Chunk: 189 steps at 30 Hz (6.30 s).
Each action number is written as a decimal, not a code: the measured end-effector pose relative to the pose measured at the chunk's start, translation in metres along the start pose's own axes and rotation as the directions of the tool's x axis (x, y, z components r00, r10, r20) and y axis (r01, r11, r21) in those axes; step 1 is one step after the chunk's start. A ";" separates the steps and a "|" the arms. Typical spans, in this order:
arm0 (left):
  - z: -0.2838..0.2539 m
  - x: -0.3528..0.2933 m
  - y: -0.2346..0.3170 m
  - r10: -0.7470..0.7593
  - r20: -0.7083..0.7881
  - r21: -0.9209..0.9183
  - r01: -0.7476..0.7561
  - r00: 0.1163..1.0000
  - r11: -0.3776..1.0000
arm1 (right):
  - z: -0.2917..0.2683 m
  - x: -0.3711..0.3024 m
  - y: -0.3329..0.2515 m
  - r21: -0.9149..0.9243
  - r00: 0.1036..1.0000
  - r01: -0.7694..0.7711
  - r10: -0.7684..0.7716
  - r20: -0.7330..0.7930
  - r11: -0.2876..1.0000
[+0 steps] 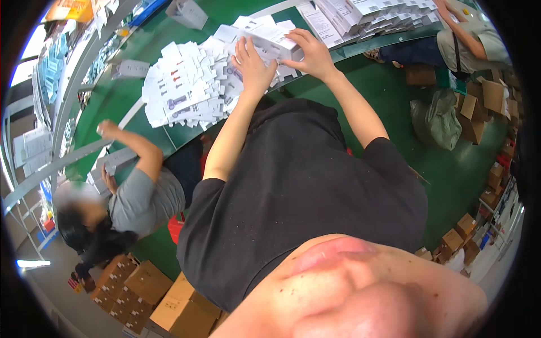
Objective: Packing electronic components into small white boxes at a factory workbench.
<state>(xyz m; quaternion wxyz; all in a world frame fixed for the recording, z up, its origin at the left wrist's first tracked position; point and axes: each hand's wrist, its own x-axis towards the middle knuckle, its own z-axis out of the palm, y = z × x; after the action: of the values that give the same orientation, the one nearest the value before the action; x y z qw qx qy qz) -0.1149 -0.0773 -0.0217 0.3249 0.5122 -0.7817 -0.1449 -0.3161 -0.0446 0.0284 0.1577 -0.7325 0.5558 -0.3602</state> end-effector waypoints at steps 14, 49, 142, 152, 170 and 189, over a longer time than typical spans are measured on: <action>0.103 0.034 -0.068 -0.220 0.454 0.264 0.106 0.863 0.959 | 0.051 -0.029 0.107 -0.622 0.968 -0.244 0.146 -0.206 0.744; -0.140 -0.006 0.074 -0.014 0.355 -0.738 0.289 0.935 0.610 | 0.009 0.021 -0.041 0.181 0.887 0.422 -0.363 -0.285 0.888; -0.083 -0.038 0.059 0.214 0.074 -0.320 -0.180 0.974 0.930 | 0.062 -0.028 0.133 -0.648 0.992 -0.127 0.080 -0.102 0.751; -0.147 -0.040 0.042 -0.392 0.338 -0.768 0.491 0.856 0.412 | 0.039 -0.005 -0.042 0.170 0.968 0.251 -0.250 -0.028 0.953; -0.142 0.000 0.038 -0.121 0.054 -0.998 0.059 0.991 0.036 | 0.003 0.018 -0.082 0.720 0.994 0.022 -0.092 0.059 0.694; -0.093 -0.011 0.086 -0.329 0.361 -0.903 0.415 0.873 0.110 | -0.021 0.008 -0.142 0.322 0.998 0.046 -0.033 -0.047 0.946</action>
<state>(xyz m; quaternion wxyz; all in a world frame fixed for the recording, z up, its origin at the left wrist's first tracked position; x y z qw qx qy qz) -0.1112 -0.0201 0.0917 0.4951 0.3704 -0.3754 -0.6905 -0.2306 -0.0009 0.1356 0.2569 -0.7003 0.4775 -0.4643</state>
